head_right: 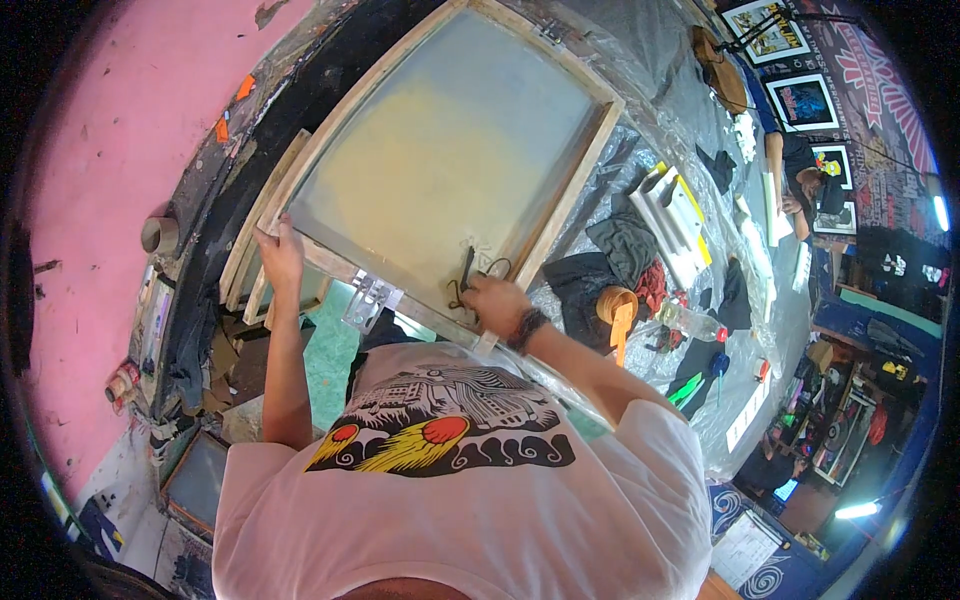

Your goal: Wiping a screen printing frame, spreading emulsion or ink with a squeegee, and applying tape to the edges.

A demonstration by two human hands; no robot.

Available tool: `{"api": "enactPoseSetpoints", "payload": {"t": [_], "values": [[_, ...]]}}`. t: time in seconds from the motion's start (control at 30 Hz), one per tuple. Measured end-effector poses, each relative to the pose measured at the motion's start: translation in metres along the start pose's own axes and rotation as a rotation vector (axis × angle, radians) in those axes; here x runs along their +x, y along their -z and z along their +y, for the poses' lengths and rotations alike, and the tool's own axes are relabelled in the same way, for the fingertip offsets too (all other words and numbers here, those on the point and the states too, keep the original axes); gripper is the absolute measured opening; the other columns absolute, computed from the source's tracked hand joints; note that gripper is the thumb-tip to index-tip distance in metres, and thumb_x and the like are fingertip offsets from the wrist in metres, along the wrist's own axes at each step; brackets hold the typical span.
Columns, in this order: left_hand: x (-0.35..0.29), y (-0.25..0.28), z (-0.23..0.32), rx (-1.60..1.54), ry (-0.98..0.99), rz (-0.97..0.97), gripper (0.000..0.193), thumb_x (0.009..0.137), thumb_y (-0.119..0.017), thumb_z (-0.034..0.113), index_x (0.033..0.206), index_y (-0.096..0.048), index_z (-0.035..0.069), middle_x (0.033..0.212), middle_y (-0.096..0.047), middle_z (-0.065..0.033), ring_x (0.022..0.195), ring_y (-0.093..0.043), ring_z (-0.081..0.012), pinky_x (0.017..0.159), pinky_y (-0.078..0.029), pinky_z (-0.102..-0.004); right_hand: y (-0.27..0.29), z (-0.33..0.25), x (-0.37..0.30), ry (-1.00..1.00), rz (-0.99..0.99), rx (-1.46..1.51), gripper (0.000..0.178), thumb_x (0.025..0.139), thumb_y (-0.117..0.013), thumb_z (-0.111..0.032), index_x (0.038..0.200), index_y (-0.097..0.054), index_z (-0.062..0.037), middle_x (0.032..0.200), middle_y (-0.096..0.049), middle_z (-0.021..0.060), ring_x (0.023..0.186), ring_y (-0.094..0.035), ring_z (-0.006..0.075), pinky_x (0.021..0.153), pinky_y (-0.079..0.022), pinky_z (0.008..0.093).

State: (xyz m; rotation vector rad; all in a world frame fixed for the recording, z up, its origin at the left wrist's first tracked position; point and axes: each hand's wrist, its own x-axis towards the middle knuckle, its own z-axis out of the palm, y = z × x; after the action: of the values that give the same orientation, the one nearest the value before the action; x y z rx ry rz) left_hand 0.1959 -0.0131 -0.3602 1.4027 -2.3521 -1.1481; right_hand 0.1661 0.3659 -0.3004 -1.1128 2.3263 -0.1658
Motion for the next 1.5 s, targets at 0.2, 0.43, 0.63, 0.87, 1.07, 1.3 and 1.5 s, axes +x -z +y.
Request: {"api": "enactPoseSetpoints", "payload": {"t": [0.2,0.43,0.63,0.87,1.07,1.3,1.5], "values": [[0.004,-0.005,0.010,-0.072,-0.070,-0.045,0.086,0.092,-0.056,0.049,0.144,-0.029,-0.013,0.105,-0.067,-0.0333,0.105,-0.062,-0.0503,0.092,-0.046,-0.0494,0.036,0.201,0.058,-0.359,0.264,-0.430,0.016,0.088,-0.057,-0.016,0.091,-0.072,-0.0106,0.090,-0.071,0.0126,0.085,-0.071,0.0332,0.073,-0.058,0.0434],[0.001,-0.007,0.002,-0.061,-0.045,0.052,0.074,0.092,-0.056,0.045,0.141,-0.036,-0.007,0.116,-0.063,-0.0345,0.114,-0.058,-0.0503,0.097,-0.043,-0.0497,-0.007,0.083,0.033,-0.266,0.189,-0.216,0.016,0.084,-0.060,-0.012,0.094,-0.072,-0.0100,0.098,-0.068,0.0131,0.094,-0.069,0.0315,0.081,-0.058,0.0419],[-0.002,-0.005,0.011,-0.070,-0.043,0.036,0.069,0.092,-0.056,0.044,0.137,-0.041,-0.006,0.118,-0.063,-0.0338,0.115,-0.058,-0.0486,0.098,-0.043,-0.0488,-0.007,0.028,-0.009,0.192,0.077,0.367,0.021,0.076,-0.069,-0.013,0.096,-0.073,-0.0129,0.096,-0.067,0.0091,0.092,-0.068,0.0275,0.082,-0.056,0.0394],[0.007,-0.012,-0.010,-0.147,-0.100,0.082,0.057,0.093,-0.056,0.033,0.131,-0.045,-0.007,0.121,-0.064,-0.0300,0.116,-0.059,-0.0460,0.098,-0.044,-0.0471,0.081,0.074,0.029,-0.022,-0.301,0.847,0.021,0.077,-0.073,-0.018,0.094,-0.074,-0.0050,0.086,-0.074,0.0137,0.074,-0.071,0.0255,0.071,-0.056,0.0346],[0.003,-0.008,0.003,-0.145,-0.134,0.057,0.065,0.092,-0.056,0.034,0.135,-0.041,-0.011,0.122,-0.063,-0.0317,0.117,-0.059,-0.0451,0.098,-0.044,-0.0462,0.027,0.077,0.048,-0.449,0.486,0.075,0.020,0.083,-0.065,-0.012,0.101,-0.073,-0.0094,0.103,-0.068,0.0162,0.086,-0.068,0.0364,0.079,-0.056,0.0441],[0.001,-0.007,0.005,-0.124,-0.080,0.031,0.072,0.092,-0.057,0.039,0.137,-0.037,-0.013,0.122,-0.062,-0.0328,0.116,-0.059,-0.0471,0.098,-0.044,-0.0473,-0.014,0.002,0.032,-0.362,0.821,-0.075,0.026,0.092,-0.065,-0.026,0.110,-0.071,-0.0085,0.114,-0.064,0.0164,0.107,-0.060,0.0361,0.085,-0.054,0.0468],[0.000,-0.006,0.012,-0.174,-0.102,0.005,0.079,0.092,-0.057,0.044,0.142,-0.033,-0.013,0.124,-0.060,-0.0356,0.117,-0.057,-0.0493,0.098,-0.044,-0.0473,0.002,0.026,0.052,-0.493,0.675,0.090,0.019,0.090,-0.066,-0.023,0.101,-0.072,-0.0092,0.111,-0.066,0.0135,0.099,-0.064,0.0341,0.080,-0.056,0.0431]]}}
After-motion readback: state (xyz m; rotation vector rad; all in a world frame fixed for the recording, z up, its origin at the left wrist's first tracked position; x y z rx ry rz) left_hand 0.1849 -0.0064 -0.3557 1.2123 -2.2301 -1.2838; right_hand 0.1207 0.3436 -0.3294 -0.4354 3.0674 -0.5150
